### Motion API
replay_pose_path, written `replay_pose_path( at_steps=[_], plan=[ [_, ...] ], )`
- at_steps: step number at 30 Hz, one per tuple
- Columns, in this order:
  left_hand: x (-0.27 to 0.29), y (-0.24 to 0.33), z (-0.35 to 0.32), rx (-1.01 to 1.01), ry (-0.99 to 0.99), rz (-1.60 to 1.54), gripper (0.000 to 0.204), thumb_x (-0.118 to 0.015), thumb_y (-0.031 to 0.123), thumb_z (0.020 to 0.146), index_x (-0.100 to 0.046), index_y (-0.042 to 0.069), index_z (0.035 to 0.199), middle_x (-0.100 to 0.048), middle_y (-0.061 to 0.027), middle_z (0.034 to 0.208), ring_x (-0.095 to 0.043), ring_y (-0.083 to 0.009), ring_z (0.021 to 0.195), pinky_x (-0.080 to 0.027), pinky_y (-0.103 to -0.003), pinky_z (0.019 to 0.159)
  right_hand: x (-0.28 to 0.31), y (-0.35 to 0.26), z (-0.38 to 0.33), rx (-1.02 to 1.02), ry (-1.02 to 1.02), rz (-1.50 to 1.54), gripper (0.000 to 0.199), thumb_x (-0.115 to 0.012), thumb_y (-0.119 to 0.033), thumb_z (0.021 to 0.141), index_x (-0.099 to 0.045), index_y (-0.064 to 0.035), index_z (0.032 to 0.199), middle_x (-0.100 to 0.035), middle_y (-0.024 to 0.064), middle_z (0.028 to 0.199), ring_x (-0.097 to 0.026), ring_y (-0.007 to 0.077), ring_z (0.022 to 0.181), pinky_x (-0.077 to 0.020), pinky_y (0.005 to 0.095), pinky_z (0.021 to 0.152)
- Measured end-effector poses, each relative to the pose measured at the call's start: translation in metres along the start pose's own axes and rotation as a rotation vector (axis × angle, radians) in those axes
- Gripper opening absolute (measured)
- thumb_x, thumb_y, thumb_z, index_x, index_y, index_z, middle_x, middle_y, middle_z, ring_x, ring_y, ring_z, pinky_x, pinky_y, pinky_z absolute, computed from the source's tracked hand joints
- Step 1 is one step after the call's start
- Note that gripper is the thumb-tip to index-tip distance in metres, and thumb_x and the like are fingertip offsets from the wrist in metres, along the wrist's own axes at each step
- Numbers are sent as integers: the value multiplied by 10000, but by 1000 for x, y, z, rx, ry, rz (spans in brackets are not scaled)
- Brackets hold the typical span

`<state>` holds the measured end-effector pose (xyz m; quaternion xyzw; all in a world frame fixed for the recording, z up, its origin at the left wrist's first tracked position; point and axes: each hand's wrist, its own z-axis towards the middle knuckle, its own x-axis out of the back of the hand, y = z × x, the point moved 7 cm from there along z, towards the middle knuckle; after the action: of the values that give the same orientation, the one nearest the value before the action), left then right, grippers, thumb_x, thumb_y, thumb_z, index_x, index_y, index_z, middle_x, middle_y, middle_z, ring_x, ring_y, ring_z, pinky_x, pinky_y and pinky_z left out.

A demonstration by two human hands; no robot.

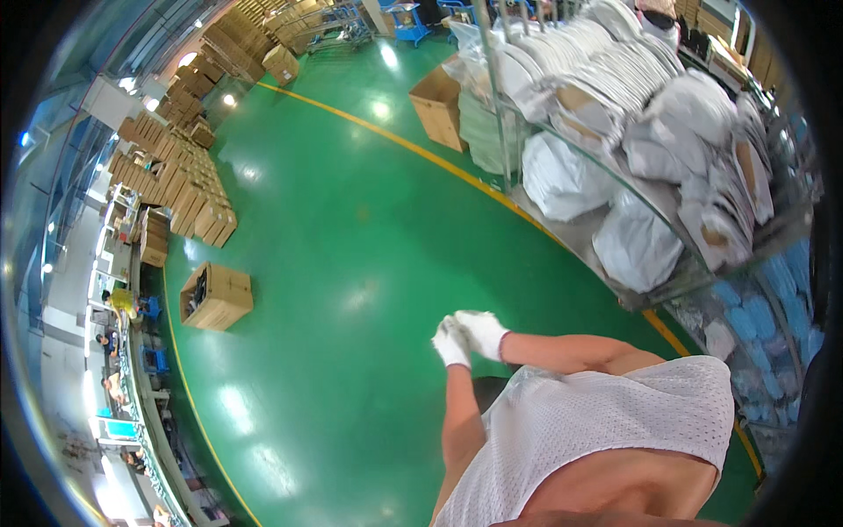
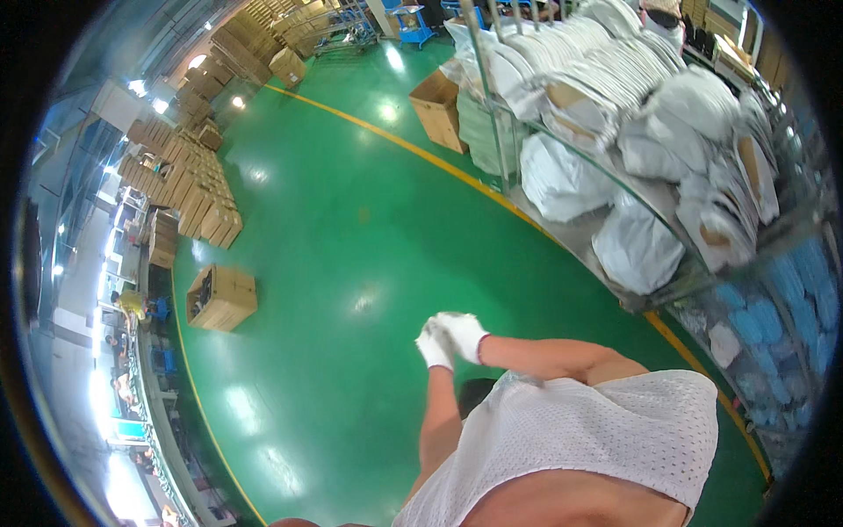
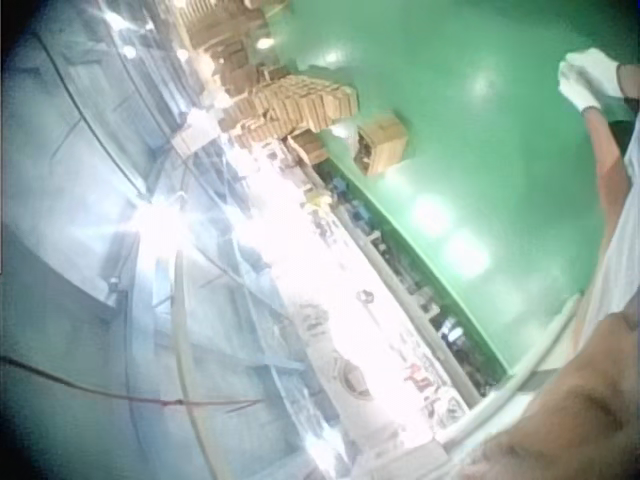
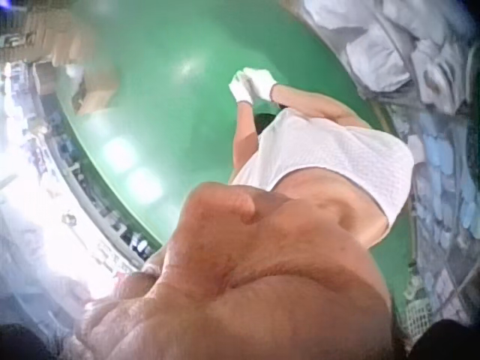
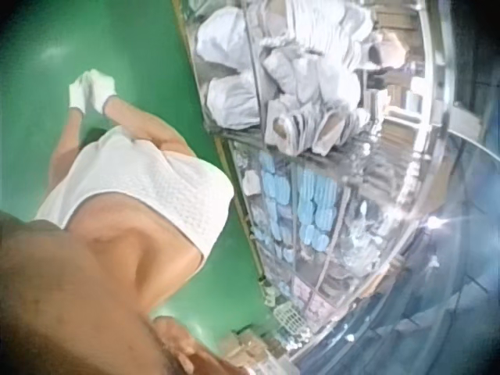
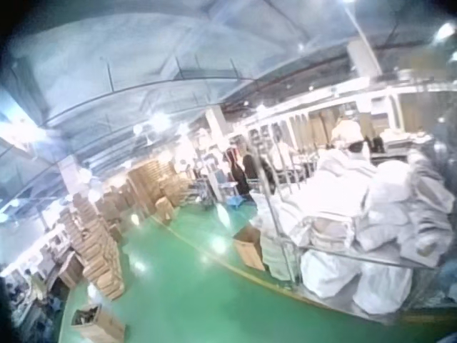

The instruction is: The person retrieves a white cloth from a plastic bag and walks to a machine. They wipe the machine's metal surfaces and internal components with the cloth, focusing on different sections of the equipment.

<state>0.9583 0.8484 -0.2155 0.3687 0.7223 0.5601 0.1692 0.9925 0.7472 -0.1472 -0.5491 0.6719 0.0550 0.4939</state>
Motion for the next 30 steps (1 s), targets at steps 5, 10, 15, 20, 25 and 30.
replay_pose_path(
  at_steps=[5, 10, 15, 20, 25, 30],
  plan=[
    [2, 67, 182, 84, 55, -299, 361, -421, 242, 1041, -609, -59, 1107, -678, -153, 971, -664, -243, 815, -547, -354, 724, -85, -49, 169, -121, 64, -100, 179, -660, -210, 932, -655, -45, 1002, -672, 77, 1025, -623, 188, 948, -498, 350, 841],
    [49, 103, 409, -172, 194, 175, 295, -480, 217, 1017, -620, -35, 952, -670, -134, 848, -628, -202, 723, -530, -344, 647, -188, -109, 324, 11, -325, -133, 237, -477, -244, 1026, -591, -52, 1106, -670, 91, 1075, -621, 229, 1044, -484, 383, 928],
    [-64, 231, 557, -145, 11, 262, 384, -486, 296, 975, -682, -24, 1058, -709, -220, 985, -687, -338, 870, -533, -434, 803, -189, -236, 454, 183, -309, 58, 388, -347, -280, 1072, -489, -1, 1302, -559, 131, 1289, -504, 237, 1227, -373, 333, 1056],
    [-149, 324, 728, -360, -29, 420, 383, -492, 323, 973, -692, 7, 1055, -708, -228, 950, -687, -379, 883, -529, -459, 802, -229, -331, 602, 16, -398, 805, 497, -301, -322, 1083, -376, 6, 1449, -446, 140, 1453, -398, 233, 1355, -278, 304, 1137],
    [-244, 411, 874, -409, -132, 594, 432, -490, 363, 970, -696, 2, 1088, -702, -248, 992, -677, -406, 921, -527, -456, 838, -256, -463, 757, 116, -429, 988, 549, -293, -365, 1076, -290, -29, 1510, -381, 124, 1516, -351, 224, 1393, -234, 301, 1159],
    [-252, 439, 1076, -462, -126, 890, 365, -495, 255, 979, -630, 21, 1225, -665, -236, 1154, -680, -374, 970, -557, -396, 824, -321, -536, 920, 234, -222, 183, 624, -315, -459, 1058, -257, -54, 1530, -358, 151, 1533, -364, 236, 1383, -235, 340, 1169]
  ],
)
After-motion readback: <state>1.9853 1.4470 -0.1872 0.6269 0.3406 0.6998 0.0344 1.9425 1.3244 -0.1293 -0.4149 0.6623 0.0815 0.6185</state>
